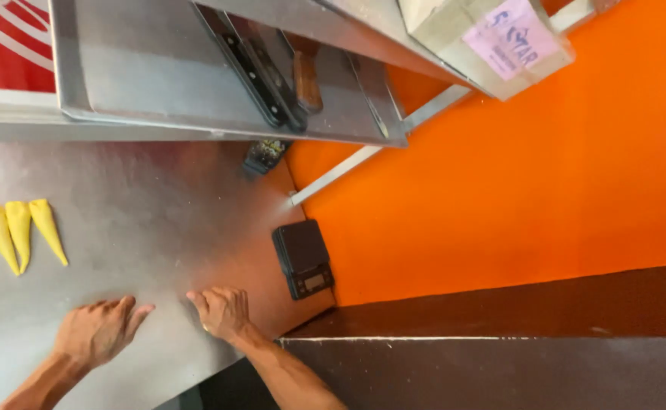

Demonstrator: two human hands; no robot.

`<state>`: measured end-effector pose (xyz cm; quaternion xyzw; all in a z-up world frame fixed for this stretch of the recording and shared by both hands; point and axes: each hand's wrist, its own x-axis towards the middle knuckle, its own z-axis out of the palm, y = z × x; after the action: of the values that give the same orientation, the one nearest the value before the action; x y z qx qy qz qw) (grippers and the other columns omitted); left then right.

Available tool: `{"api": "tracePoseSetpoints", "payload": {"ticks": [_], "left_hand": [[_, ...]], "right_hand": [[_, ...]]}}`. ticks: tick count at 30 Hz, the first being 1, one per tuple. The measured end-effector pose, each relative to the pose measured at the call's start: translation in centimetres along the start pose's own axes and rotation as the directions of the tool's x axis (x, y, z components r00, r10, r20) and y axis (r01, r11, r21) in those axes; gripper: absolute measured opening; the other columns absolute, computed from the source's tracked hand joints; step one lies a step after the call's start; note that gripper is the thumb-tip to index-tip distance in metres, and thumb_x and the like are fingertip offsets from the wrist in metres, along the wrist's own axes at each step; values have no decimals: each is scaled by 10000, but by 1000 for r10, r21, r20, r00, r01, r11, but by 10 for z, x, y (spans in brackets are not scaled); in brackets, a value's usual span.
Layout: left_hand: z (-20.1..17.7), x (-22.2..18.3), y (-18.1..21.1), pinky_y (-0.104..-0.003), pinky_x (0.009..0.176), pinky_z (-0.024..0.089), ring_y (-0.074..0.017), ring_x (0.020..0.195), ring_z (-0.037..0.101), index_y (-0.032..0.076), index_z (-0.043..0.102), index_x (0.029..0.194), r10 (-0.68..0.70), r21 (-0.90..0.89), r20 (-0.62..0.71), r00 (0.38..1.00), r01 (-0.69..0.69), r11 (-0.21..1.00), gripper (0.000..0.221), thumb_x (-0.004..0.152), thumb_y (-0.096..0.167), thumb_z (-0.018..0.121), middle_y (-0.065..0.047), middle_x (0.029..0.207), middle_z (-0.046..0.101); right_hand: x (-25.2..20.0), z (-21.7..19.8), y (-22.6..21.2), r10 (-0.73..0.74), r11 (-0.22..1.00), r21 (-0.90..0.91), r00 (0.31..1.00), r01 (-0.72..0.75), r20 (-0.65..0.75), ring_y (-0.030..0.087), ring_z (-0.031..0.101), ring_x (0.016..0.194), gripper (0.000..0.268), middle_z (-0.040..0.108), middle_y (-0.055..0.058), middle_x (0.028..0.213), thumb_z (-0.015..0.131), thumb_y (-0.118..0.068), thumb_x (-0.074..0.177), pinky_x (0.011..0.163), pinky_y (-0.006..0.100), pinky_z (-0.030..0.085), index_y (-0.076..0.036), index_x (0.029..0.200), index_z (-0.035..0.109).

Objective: Shaping and arranging small pieces of yellow dough on a stainless steel table in a bakery.

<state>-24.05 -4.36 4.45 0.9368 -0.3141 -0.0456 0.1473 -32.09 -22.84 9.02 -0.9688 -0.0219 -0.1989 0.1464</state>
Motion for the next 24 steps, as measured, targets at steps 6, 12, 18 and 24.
{"api": "tracePoseSetpoints", "payload": {"ticks": [6,12,18,24], "left_hand": [[-3,5,-15,-323,692,435,-232,786,538,172,519,851,232,173,-253,939,-192,966,363,754,492,377,-47,874,535],[12,-119,13,-388,1016,412,-226,1303,400,102,446,1259,26,73,-356,934,0,997,618,718,399,427,-61,1368,421],[73,-55,-14,-396,995,401,-278,1226,479,125,445,1243,256,323,-462,849,-107,940,685,737,524,215,-84,1292,500],[31,105,-5,-527,1001,132,-367,1277,142,62,136,1343,123,-50,-271,955,-142,989,721,796,530,128,-182,1392,147]], "right_hand": [[16,-3,-16,29,995,-91,997,-35,-65,348,408,658,287,433,171,750,370,-286,870,597,420,304,-22,820,468],[-76,-32,-67,277,959,-2,938,-283,208,421,215,1201,551,242,281,1294,331,-315,902,987,492,146,105,1244,228],[-41,-27,-50,269,962,-21,923,-273,274,495,89,1225,664,117,304,1339,98,-535,868,970,556,120,-53,1326,97],[80,-16,7,547,796,-105,633,-596,549,291,-69,1288,829,-29,101,1403,-1,-609,688,1011,446,-68,-82,1327,42]]}}
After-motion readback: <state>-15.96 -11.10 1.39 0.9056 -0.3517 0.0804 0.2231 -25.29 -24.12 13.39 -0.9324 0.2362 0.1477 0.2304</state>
